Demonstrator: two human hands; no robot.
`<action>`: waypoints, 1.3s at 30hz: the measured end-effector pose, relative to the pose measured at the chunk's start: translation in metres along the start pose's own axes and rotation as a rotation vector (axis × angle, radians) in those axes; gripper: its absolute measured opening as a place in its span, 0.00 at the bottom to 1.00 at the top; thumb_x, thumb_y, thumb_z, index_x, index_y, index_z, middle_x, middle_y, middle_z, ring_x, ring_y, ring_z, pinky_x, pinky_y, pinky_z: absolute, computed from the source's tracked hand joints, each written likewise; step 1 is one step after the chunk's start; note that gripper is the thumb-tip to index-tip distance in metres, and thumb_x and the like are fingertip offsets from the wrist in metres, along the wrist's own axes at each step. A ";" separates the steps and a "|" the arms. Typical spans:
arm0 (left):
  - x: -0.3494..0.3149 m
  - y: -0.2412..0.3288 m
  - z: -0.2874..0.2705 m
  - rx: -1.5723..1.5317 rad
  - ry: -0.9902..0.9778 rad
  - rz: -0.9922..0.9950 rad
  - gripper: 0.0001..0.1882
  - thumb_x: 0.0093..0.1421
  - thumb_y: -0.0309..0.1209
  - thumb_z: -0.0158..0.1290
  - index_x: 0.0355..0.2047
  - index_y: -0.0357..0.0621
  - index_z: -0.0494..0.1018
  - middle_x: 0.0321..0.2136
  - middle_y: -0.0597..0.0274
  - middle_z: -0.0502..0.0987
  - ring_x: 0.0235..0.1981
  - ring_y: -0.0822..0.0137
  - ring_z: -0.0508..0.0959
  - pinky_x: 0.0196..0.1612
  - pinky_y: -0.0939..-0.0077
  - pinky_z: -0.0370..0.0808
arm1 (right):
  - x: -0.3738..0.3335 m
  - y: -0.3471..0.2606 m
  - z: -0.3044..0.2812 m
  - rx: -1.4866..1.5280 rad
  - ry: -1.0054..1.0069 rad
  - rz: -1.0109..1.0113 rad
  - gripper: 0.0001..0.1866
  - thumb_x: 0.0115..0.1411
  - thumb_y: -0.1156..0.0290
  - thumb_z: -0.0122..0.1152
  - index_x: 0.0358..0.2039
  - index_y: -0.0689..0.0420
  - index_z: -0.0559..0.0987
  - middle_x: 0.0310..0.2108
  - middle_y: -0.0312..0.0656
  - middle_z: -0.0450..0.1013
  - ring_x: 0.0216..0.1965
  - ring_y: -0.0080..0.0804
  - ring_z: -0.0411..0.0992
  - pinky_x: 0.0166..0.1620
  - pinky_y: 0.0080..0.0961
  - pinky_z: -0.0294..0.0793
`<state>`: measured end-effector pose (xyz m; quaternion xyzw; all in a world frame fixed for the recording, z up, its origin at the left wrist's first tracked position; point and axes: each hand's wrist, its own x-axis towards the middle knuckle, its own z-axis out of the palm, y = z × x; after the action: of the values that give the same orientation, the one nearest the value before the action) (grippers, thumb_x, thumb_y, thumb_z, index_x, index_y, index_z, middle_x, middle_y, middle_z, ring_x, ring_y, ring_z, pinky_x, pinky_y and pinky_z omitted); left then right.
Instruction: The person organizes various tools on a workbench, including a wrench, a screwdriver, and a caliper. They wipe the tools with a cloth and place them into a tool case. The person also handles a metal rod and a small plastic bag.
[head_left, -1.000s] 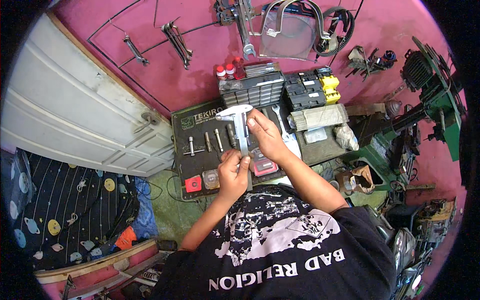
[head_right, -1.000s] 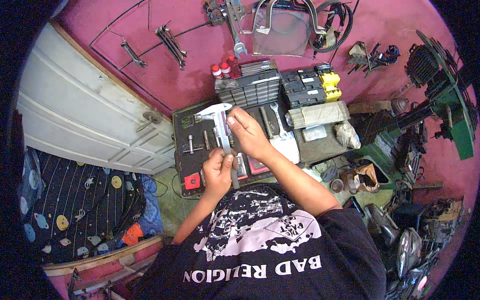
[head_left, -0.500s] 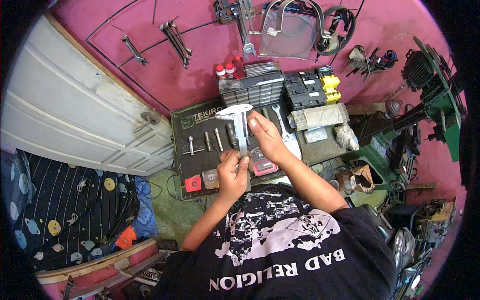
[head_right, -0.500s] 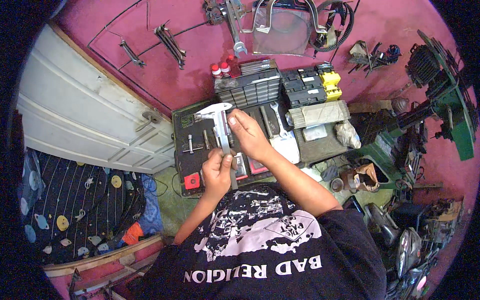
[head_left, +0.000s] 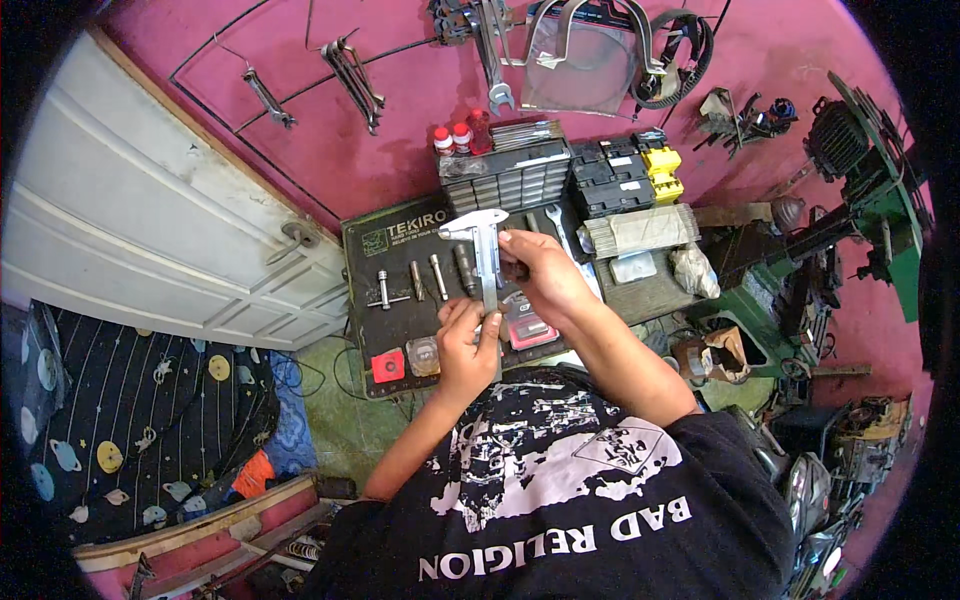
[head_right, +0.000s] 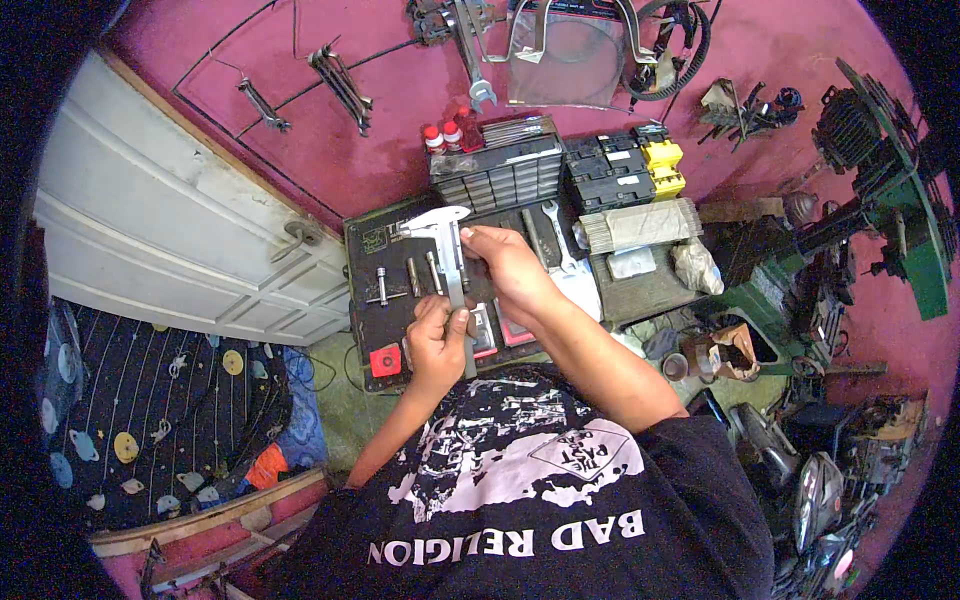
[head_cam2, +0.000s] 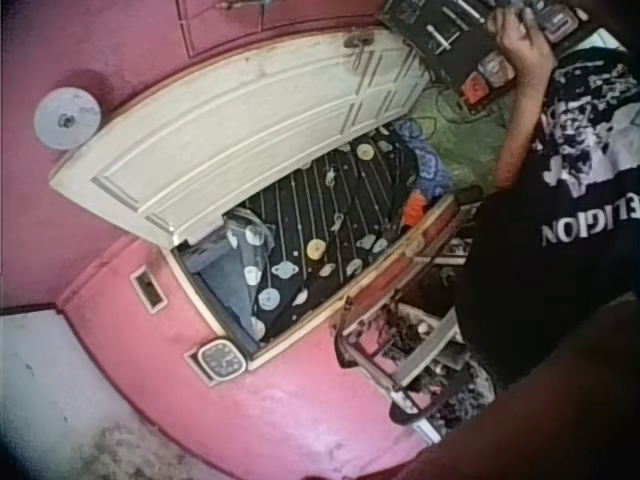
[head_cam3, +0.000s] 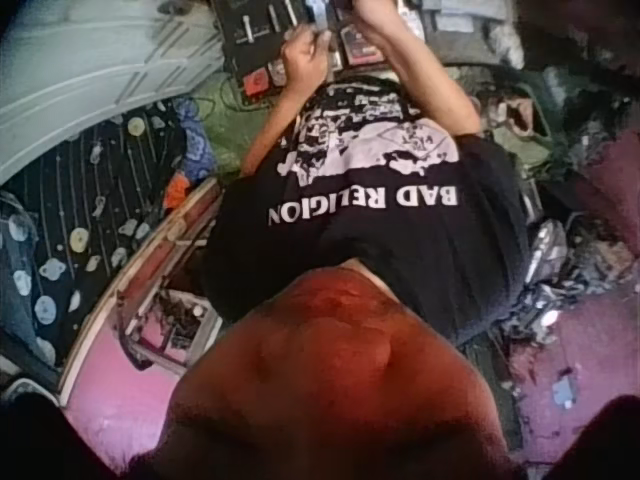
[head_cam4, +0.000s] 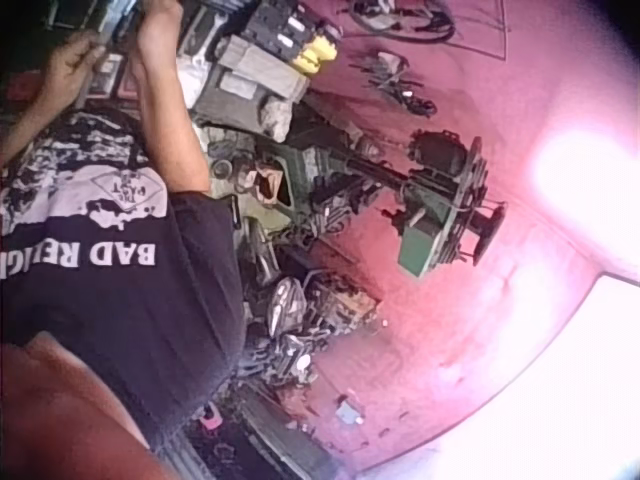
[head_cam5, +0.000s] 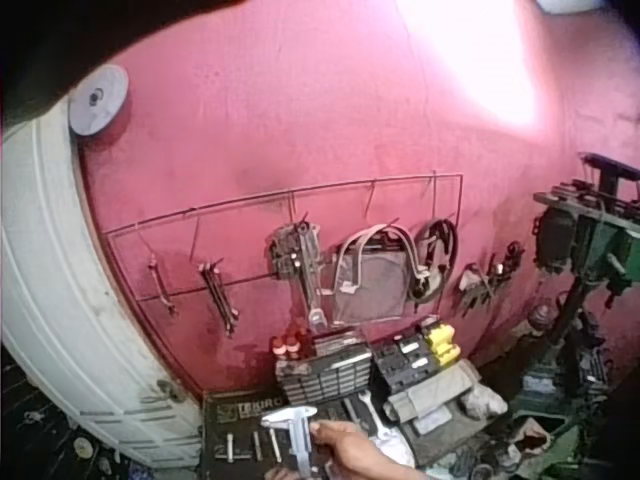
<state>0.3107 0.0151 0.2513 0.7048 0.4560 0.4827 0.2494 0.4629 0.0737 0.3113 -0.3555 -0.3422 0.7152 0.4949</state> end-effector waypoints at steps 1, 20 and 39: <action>0.000 0.000 -0.001 -0.005 0.002 -0.013 0.06 0.64 0.28 0.54 0.31 0.41 0.78 0.23 0.58 0.77 0.30 0.54 0.77 0.47 0.63 0.68 | 0.001 -0.001 -0.001 0.066 -0.010 0.054 0.14 0.71 0.64 0.52 0.27 0.53 0.75 0.24 0.24 0.64 0.26 0.15 0.57 0.33 0.21 0.57; -0.011 -0.007 0.002 -0.086 -0.007 -0.120 0.08 0.66 0.30 0.52 0.32 0.41 0.77 0.21 0.63 0.76 0.28 0.60 0.77 0.47 0.65 0.68 | 0.005 -0.035 0.001 -1.410 0.215 -1.203 0.15 0.52 0.76 0.66 0.41 0.46 0.86 0.31 0.29 0.77 0.39 0.35 0.69 0.47 0.34 0.65; -0.017 -0.005 0.003 0.067 0.089 -0.030 0.08 0.65 0.28 0.53 0.33 0.35 0.75 0.24 0.53 0.76 0.28 0.56 0.76 0.47 0.60 0.68 | 0.012 -0.017 0.018 -1.477 0.215 -1.256 0.20 0.45 0.73 0.64 0.41 0.41 0.85 0.38 0.27 0.77 0.42 0.33 0.69 0.48 0.40 0.59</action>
<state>0.3096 0.0026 0.2387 0.6838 0.4930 0.4942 0.2124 0.4528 0.0872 0.3325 -0.3923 -0.7846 -0.1096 0.4674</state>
